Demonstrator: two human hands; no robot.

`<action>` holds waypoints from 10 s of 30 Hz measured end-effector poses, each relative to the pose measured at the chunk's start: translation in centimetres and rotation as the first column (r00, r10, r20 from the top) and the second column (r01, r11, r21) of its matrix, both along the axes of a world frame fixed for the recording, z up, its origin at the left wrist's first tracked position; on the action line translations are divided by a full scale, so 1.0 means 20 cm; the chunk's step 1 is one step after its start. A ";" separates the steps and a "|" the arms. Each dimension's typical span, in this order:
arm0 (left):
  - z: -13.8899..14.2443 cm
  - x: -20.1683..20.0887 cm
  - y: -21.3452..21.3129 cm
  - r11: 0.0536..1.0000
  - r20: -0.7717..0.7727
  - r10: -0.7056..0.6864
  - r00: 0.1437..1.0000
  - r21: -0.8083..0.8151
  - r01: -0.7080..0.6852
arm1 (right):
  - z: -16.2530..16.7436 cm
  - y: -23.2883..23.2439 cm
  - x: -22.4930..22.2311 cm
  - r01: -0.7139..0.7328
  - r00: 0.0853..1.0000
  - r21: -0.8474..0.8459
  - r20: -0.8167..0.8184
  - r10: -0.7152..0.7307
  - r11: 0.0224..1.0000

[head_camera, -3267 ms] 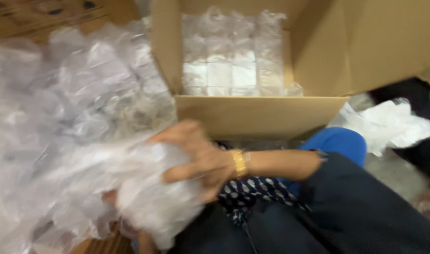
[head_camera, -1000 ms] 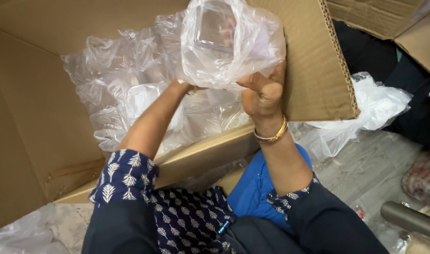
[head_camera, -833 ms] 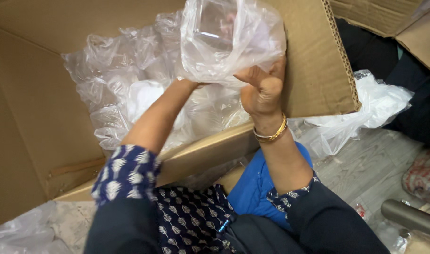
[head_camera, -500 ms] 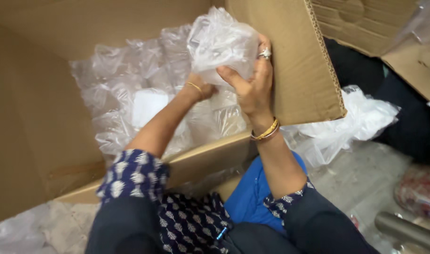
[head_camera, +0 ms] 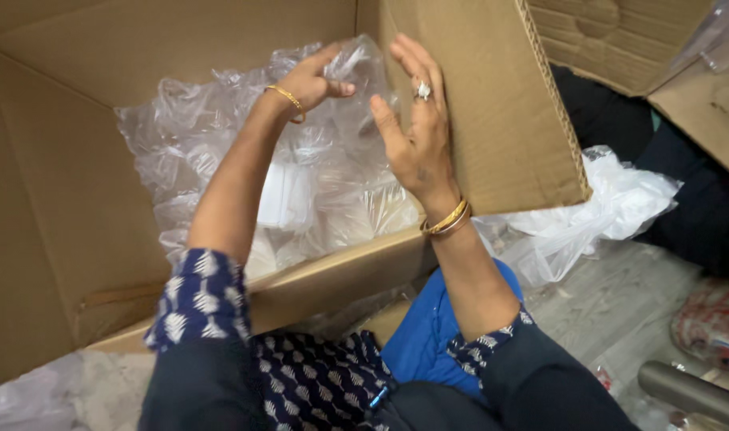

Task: The person sits on the floor and packs plastic-wrapped white items one at a time into a large cardboard box, arranging them in layers and pressing them down to fit. They take wrapped items from a pile beside them and occasionally reposition the box while filling it.

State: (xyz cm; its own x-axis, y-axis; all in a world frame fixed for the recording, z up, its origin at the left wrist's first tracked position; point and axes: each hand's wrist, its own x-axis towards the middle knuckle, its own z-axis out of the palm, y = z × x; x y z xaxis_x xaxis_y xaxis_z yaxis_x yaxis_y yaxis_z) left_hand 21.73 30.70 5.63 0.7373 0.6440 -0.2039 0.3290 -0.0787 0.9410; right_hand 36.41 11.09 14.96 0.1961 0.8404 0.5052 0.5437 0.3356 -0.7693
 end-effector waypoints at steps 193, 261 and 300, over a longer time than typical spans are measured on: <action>0.83 -0.34 -1.47 0.883 0.462 0.018 0.887 0.408 -0.230 | -0.47 -1.30 0.88 0.540 0.823 -0.242 0.353 -0.445 0.806; -0.27 0.32 -0.11 0.662 -0.413 0.275 0.868 0.736 0.141 | -0.16 0.49 -0.23 -0.127 0.908 0.012 0.405 0.111 0.992; 0.93 -0.17 -1.97 0.819 0.166 -0.194 0.967 0.570 0.067 | 0.19 -1.58 0.11 -0.246 0.801 0.193 0.593 0.087 0.950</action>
State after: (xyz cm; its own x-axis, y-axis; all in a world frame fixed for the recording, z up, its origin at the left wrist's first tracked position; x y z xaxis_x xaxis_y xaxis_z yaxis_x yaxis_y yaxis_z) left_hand 18.43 -8.63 24.17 0.8060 0.4949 0.3247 0.0815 -0.6361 0.7673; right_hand 38.56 -20.54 18.69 -0.3259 0.6632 0.6738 0.7726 0.5976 -0.2145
